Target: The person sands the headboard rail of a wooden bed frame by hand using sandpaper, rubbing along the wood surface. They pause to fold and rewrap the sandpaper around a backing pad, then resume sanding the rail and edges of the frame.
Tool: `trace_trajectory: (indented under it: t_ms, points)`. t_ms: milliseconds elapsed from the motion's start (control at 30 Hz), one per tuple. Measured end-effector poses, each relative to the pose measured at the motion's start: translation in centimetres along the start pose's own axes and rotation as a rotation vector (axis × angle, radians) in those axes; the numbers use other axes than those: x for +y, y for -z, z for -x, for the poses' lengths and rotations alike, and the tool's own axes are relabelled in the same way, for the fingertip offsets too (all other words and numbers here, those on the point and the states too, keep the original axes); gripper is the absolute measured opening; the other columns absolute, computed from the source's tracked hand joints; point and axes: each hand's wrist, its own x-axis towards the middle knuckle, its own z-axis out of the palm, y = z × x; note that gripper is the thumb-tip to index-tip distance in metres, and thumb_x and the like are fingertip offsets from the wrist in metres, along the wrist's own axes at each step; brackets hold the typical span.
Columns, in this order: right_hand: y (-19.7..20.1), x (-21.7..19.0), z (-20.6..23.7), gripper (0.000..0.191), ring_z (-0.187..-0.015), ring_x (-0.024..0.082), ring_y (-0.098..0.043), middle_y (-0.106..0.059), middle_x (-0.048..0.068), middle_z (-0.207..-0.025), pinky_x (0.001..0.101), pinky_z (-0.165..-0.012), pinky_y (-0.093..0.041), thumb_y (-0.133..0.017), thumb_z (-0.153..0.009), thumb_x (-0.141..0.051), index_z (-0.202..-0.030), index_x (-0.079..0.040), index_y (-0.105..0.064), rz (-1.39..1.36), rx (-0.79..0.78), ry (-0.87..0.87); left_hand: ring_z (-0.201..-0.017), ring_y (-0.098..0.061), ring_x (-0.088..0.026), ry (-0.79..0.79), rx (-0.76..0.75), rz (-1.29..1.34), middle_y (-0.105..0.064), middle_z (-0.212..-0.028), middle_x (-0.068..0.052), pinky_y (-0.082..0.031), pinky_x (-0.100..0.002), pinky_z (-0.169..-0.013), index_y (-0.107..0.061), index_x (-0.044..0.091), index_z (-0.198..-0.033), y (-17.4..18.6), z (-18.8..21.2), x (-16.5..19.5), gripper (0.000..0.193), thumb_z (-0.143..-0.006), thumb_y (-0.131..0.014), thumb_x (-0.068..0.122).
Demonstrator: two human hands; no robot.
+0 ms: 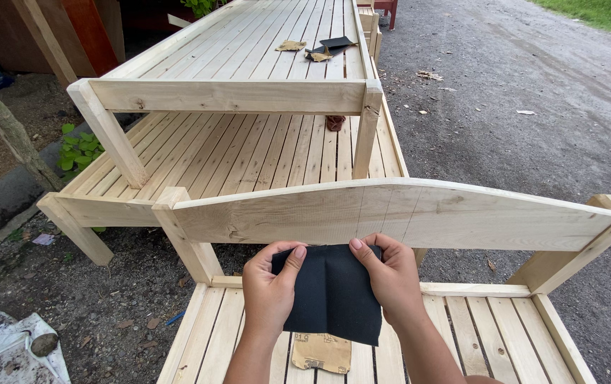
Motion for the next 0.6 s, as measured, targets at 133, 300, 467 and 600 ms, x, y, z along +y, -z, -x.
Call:
trace_trajectory:
  t_ms: [133,300,467,600]
  points:
    - [0.3,0.0,-0.5,0.019,-0.047,0.009,-0.060,-0.069,0.007,-0.063,0.0246,-0.041,-0.047,-0.073,-0.091,-0.018,-0.083,-0.001,-0.072,-0.170,-0.057,-0.170,-0.078,-0.066,-0.009,0.109,-0.077,0.354,-0.077,-0.086,-0.005,-0.053,-0.024,-0.074,-0.077,0.000,-0.096,0.1,-0.5,-0.9,0.016,-0.091,-0.075,0.014]
    - [0.4,0.7,-0.9,0.019,-0.047,0.009,-0.058,-0.068,0.005,-0.063,0.0238,-0.041,-0.046,-0.074,-0.090,-0.019,-0.083,-0.002,-0.071,-0.233,-0.080,-0.202,-0.079,-0.066,-0.008,0.185,-0.074,0.420,-0.077,-0.088,-0.004,-0.053,-0.021,-0.076,-0.077,-0.002,-0.098,0.1,-0.6,-0.7,0.018,-0.090,-0.076,0.014]
    - [1.3,1.2,-1.0,0.019,-0.055,0.005,-0.057,-0.068,0.004,-0.067,0.0205,-0.047,-0.046,-0.077,-0.092,-0.020,-0.085,-0.002,-0.076,-0.002,-0.104,0.039,-0.070,-0.068,-0.011,0.161,-0.105,0.144,-0.078,-0.081,-0.009,-0.054,-0.025,-0.065,-0.079,-0.003,-0.095,1.2,-0.7,1.0,0.020,-0.083,-0.081,0.013]
    - [1.6,1.3,-1.0,0.014,-0.057,0.008,-0.064,-0.071,0.005,-0.071,0.0232,-0.049,-0.053,-0.076,-0.088,-0.016,-0.086,-0.003,-0.073,-0.255,-0.129,-0.029,-0.074,-0.070,-0.010,0.238,-0.258,0.213,-0.079,-0.085,-0.009,-0.058,-0.025,-0.068,-0.079,-0.001,-0.100,1.8,-0.9,1.6,0.025,-0.079,-0.084,0.009]
